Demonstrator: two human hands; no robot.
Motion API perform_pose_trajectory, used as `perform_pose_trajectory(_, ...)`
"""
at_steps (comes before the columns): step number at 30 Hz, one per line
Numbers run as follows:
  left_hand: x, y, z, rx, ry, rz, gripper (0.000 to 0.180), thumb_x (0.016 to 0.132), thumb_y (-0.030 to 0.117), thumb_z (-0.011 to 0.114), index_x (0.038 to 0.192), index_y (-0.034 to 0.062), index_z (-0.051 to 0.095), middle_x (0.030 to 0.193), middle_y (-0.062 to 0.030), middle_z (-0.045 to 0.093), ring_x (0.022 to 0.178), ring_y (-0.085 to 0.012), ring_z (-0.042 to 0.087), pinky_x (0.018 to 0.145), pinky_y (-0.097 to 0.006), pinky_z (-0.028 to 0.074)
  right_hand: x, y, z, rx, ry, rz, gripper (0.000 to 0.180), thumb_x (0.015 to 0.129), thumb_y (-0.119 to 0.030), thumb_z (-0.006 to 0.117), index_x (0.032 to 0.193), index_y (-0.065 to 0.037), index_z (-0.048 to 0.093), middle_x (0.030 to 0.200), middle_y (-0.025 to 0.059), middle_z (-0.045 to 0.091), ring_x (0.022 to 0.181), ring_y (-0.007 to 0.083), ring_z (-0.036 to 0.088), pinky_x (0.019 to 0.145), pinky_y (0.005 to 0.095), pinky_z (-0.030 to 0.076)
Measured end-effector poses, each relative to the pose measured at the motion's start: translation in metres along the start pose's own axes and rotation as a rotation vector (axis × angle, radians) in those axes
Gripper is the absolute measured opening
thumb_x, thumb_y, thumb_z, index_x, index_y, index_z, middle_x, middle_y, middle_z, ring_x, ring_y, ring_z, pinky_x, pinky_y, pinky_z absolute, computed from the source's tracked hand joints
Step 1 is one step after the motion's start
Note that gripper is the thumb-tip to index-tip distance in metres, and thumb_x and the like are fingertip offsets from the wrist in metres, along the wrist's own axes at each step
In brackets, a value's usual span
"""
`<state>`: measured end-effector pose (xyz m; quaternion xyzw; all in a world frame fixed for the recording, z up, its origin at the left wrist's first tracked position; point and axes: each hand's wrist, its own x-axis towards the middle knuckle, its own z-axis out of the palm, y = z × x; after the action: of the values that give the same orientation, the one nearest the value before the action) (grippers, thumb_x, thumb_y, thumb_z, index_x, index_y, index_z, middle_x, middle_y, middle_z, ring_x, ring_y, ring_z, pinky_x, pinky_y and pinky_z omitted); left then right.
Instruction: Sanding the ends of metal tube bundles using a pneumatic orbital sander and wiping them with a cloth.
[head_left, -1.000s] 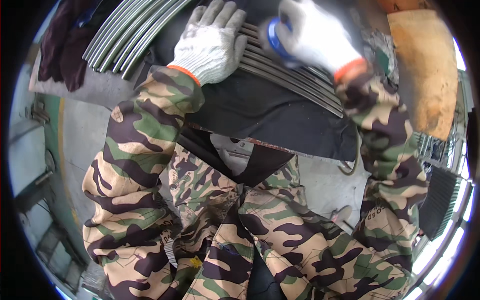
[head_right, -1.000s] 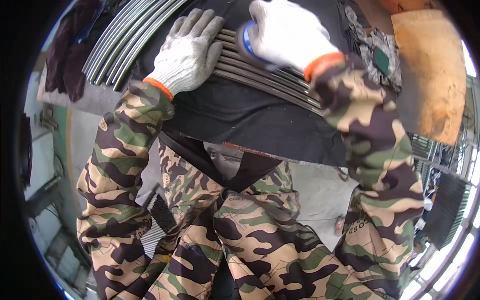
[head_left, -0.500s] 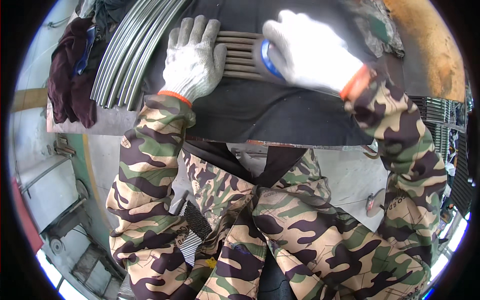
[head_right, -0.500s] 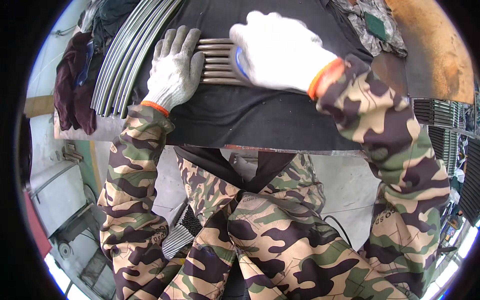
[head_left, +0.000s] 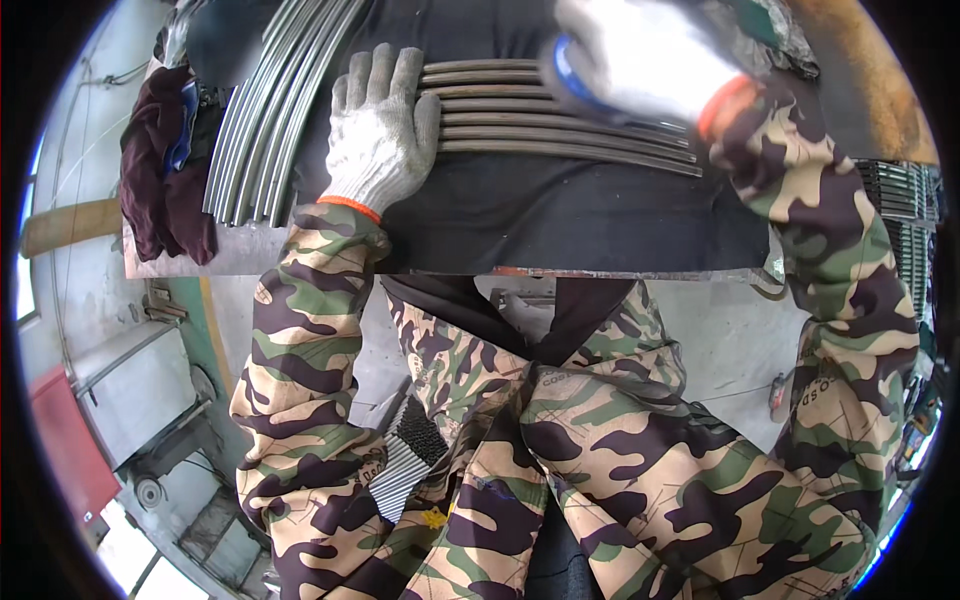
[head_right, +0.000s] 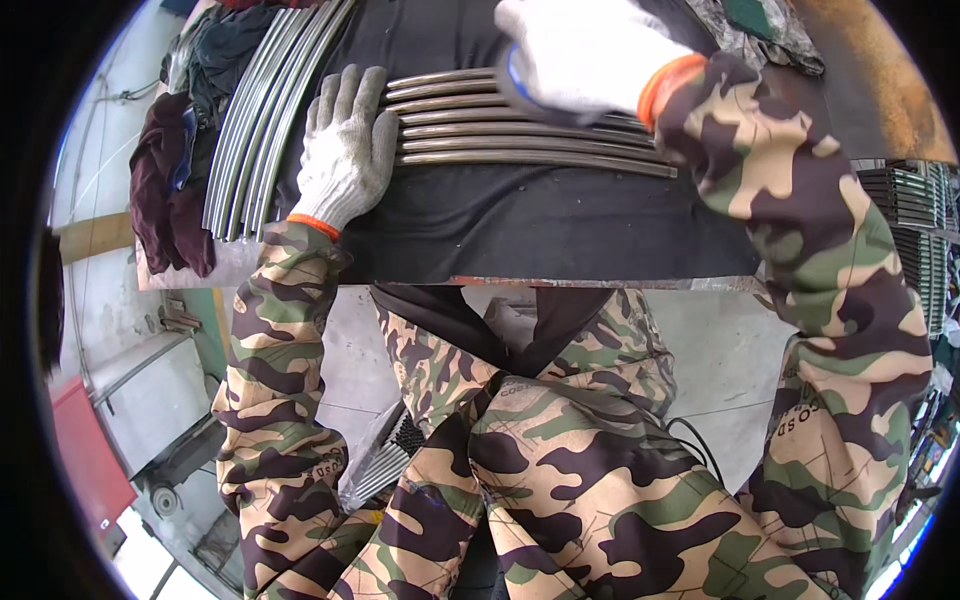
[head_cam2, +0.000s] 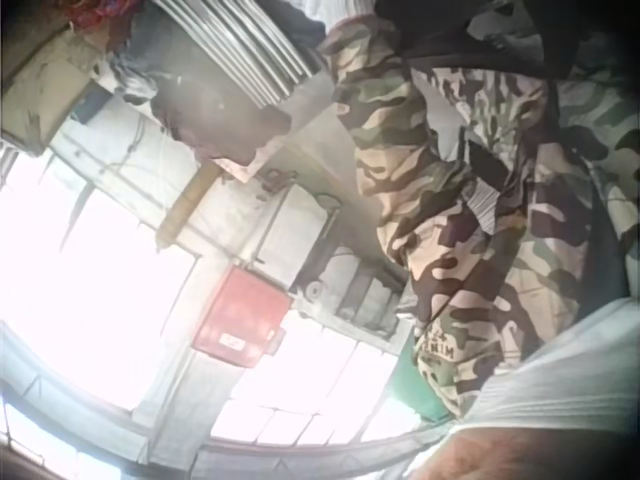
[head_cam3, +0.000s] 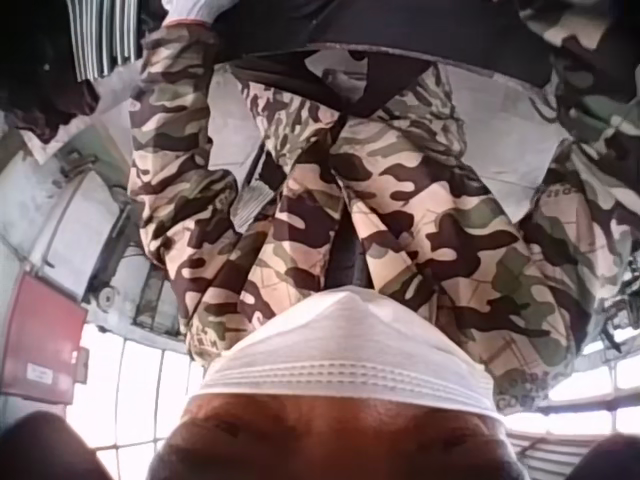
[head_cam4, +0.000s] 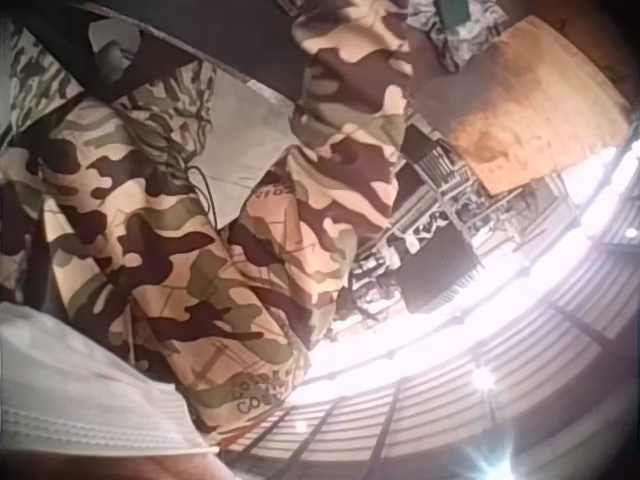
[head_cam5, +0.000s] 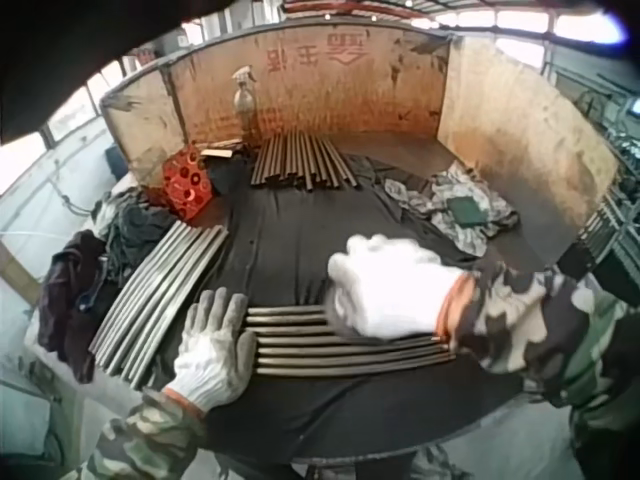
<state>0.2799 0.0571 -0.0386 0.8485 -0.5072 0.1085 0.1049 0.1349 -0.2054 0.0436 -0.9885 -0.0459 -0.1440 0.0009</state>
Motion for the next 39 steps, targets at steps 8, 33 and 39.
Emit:
perform_pose_trajectory(8,0.003,0.002,-0.001,-0.02,-0.009,-0.008,0.055,0.107,0.028,0.056,0.157,0.0061,0.051,0.162,-0.0298,0.047,0.152,-0.0544,0.04,0.126,-0.06,0.031,-0.005,-0.043,0.003,0.106,-0.095,-0.009,0.026,0.097,-0.028,0.065,0.109,-0.006,0.071,0.104,0.0203,0.069,0.094,0.0389,0.073,0.08,0.0528,0.062)
perform_pose_trajectory(33,0.005,0.011,0.015,-0.047,0.187,-0.002,0.053,0.1,0.024,0.063,0.149,0.0032,0.058,0.152,-0.0262,0.057,0.143,-0.0482,0.05,0.123,-0.057,0.037,0.036,-0.036,0.001,0.016,-0.165,0.063,0.022,0.094,-0.026,0.064,0.099,-0.005,0.066,0.096,0.0245,0.068,0.089,0.0454,0.071,0.077,0.0549,0.06)
perform_pose_trajectory(39,0.005,0.009,0.013,-0.048,0.186,0.011,0.052,0.1,0.025,0.063,0.147,0.0032,0.059,0.148,-0.0253,0.059,0.14,-0.0471,0.052,0.121,-0.056,0.039,0.017,-0.053,0.005,0.068,-0.116,0.026,0.023,0.096,-0.023,0.066,0.111,-0.006,0.069,0.099,0.0227,0.07,0.088,0.0436,0.074,0.078,0.053,0.061)
